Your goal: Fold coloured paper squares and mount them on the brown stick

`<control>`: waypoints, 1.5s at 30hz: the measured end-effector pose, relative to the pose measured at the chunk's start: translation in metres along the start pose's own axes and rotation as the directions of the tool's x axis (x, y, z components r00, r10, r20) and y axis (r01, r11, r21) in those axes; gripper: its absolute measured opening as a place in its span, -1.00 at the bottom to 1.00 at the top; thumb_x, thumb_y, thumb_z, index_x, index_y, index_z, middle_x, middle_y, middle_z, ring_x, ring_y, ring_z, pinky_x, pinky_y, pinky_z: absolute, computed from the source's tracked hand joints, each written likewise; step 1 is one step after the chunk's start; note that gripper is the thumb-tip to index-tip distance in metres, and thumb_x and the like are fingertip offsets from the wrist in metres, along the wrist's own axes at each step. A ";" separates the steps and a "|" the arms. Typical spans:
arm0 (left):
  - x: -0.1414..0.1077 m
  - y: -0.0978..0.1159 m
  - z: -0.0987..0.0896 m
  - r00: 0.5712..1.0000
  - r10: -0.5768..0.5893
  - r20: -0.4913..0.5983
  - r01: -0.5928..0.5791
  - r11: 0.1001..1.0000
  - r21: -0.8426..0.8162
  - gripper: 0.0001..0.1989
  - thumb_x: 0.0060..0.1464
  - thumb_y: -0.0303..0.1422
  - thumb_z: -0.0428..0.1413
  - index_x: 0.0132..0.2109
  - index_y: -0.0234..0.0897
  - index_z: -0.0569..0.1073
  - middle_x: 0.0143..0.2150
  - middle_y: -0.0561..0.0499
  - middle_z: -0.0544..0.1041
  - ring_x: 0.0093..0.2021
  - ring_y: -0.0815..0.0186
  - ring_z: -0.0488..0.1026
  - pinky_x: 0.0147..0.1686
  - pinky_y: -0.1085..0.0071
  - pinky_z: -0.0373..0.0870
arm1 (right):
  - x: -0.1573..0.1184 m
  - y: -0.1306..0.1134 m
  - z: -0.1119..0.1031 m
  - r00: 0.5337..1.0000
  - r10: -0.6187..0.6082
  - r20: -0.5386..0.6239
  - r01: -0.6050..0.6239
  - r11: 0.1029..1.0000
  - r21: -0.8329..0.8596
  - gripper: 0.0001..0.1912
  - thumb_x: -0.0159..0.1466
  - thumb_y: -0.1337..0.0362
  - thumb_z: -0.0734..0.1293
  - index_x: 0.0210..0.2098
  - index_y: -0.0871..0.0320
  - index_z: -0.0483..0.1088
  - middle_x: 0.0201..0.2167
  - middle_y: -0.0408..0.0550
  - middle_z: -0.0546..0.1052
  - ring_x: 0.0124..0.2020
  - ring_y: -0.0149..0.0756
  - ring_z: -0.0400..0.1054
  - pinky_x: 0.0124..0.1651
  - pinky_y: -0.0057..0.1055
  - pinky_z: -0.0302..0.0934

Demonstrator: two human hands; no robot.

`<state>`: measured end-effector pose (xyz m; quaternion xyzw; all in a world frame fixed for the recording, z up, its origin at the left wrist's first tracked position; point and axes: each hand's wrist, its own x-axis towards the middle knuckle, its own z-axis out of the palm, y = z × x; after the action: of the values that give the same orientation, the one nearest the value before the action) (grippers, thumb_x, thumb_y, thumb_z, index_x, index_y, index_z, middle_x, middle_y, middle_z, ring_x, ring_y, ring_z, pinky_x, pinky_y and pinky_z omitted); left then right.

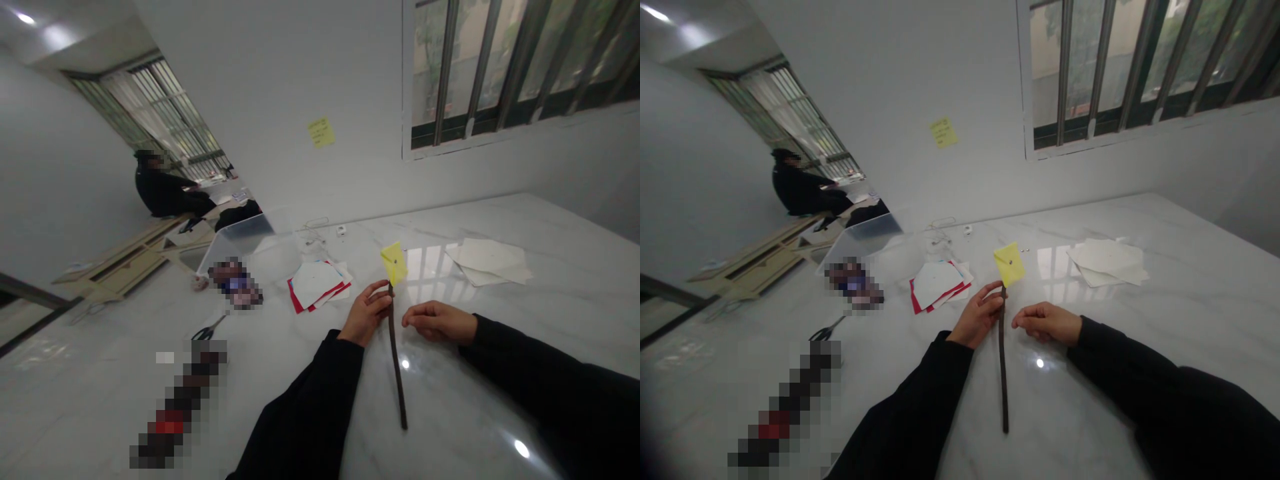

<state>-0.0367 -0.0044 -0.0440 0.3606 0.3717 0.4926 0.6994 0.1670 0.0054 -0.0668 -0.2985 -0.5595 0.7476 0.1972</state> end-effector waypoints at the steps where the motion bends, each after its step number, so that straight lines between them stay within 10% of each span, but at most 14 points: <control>1: 0.000 0.000 0.001 1.000 0.002 0.019 -0.002 1.000 -0.009 -0.41 -0.15 -0.39 0.36 0.08 -0.24 0.43 -0.16 -0.05 0.53 -0.27 0.38 0.44 -0.24 0.44 0.30 | 0.001 0.001 0.001 1.000 -0.003 -0.031 0.002 1.000 -0.016 -0.53 0.18 -0.06 0.37 -0.18 0.26 0.45 -0.65 -0.30 0.27 -0.69 -0.58 0.01 -0.61 -0.53 -0.19; 36: 0.005 -0.014 0.007 1.000 0.005 -0.002 -0.006 0.985 -0.173 -0.66 -0.09 -0.32 0.28 -0.11 -0.28 0.49 -0.16 -0.07 0.54 -0.23 0.28 0.46 -0.20 0.39 0.34 | -0.011 -0.009 0.020 0.921 0.112 0.372 0.000 0.957 -0.289 -0.57 0.20 -0.01 0.38 -0.23 0.28 0.56 -0.57 -0.09 0.54 -0.64 -0.51 0.18 -0.56 -0.55 -0.01; 45: 0.007 -0.016 0.004 0.999 0.014 0.032 -0.009 0.988 -0.153 -0.63 -0.09 -0.30 0.28 -0.09 -0.30 0.49 -0.16 -0.12 0.56 -0.24 0.23 0.48 -0.20 0.33 0.36 | 0.005 0.004 0.008 0.984 0.032 -0.177 -0.007 0.990 0.141 -0.56 0.16 -0.04 0.41 -0.16 0.18 0.43 -0.40 -0.11 0.49 -0.49 -0.49 0.31 -0.44 -0.55 0.25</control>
<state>-0.0245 -0.0022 -0.0571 0.3162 0.3194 0.5176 0.7281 0.1580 0.0012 -0.0697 -0.3554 -0.4829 0.7571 0.2596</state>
